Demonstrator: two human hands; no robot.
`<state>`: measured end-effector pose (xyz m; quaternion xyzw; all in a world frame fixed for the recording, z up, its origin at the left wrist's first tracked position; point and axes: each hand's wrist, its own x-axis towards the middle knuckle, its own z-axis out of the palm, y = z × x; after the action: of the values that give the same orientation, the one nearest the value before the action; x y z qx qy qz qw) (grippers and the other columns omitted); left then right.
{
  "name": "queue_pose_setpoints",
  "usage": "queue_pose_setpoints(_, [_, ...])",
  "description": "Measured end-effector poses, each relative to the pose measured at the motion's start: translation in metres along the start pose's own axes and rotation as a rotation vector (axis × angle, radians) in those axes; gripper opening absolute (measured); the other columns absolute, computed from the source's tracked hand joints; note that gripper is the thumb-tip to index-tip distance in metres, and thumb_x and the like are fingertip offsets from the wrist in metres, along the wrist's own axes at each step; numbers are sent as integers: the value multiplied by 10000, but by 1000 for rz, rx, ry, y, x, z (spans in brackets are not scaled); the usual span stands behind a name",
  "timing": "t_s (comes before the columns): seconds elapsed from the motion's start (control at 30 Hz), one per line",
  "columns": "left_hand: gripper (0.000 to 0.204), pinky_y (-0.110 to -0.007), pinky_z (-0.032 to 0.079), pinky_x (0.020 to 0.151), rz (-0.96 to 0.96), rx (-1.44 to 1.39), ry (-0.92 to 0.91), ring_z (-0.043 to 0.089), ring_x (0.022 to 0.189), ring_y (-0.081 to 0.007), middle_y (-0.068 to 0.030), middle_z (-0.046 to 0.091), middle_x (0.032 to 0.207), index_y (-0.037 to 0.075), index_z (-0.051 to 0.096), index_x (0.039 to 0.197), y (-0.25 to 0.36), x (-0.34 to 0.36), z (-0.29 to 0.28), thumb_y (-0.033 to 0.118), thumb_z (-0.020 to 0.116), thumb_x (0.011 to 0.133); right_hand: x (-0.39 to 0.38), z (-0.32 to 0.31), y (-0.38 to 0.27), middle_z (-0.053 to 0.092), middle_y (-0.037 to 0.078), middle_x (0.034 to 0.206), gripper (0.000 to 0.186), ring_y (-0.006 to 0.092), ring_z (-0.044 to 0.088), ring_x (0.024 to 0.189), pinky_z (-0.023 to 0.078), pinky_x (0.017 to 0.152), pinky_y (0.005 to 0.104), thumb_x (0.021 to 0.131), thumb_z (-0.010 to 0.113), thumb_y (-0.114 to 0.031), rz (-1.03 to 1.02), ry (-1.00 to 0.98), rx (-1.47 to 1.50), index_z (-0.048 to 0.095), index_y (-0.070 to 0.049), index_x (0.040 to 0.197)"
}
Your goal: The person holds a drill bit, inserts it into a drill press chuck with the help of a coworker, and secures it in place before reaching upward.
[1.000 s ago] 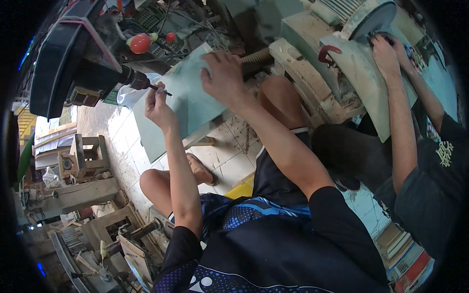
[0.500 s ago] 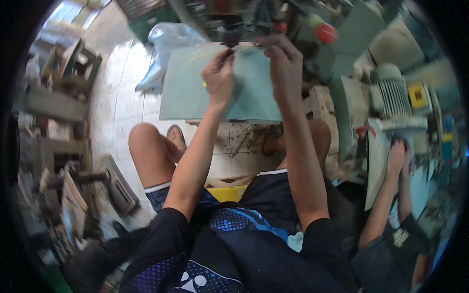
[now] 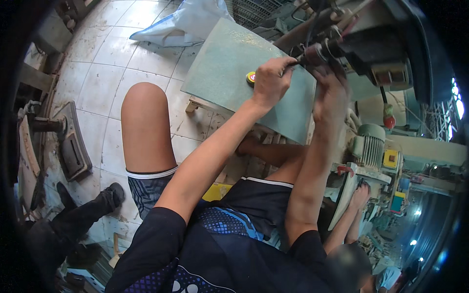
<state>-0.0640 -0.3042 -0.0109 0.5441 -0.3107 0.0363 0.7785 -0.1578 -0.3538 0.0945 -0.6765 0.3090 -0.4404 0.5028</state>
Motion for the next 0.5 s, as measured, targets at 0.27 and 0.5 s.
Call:
queue_pose_setpoints(0.27, [164, -405, 518, 714, -37, -40, 22, 648, 806, -324, -144, 691, 862, 25, 695, 913, 1, 2, -3, -2, 634, 763, -29, -14, 6, 621, 169, 1194, 469, 217, 562, 1153, 428, 934, 328, 822, 516, 4, 182, 81, 9, 505, 33, 1290])
queue_pose_setpoints(0.5, [169, -395, 530, 713, -79, -40, 19, 659, 802, -297, -129, 697, 842, 26, 696, 895, 2, 0, -3, -9, 632, 742, -9, 9, -8, 555, 164, 1321, 510, 252, 546, 1193, 403, 996, 383, 802, 530, -7, 48, -122, 25, 483, -7, 1310])
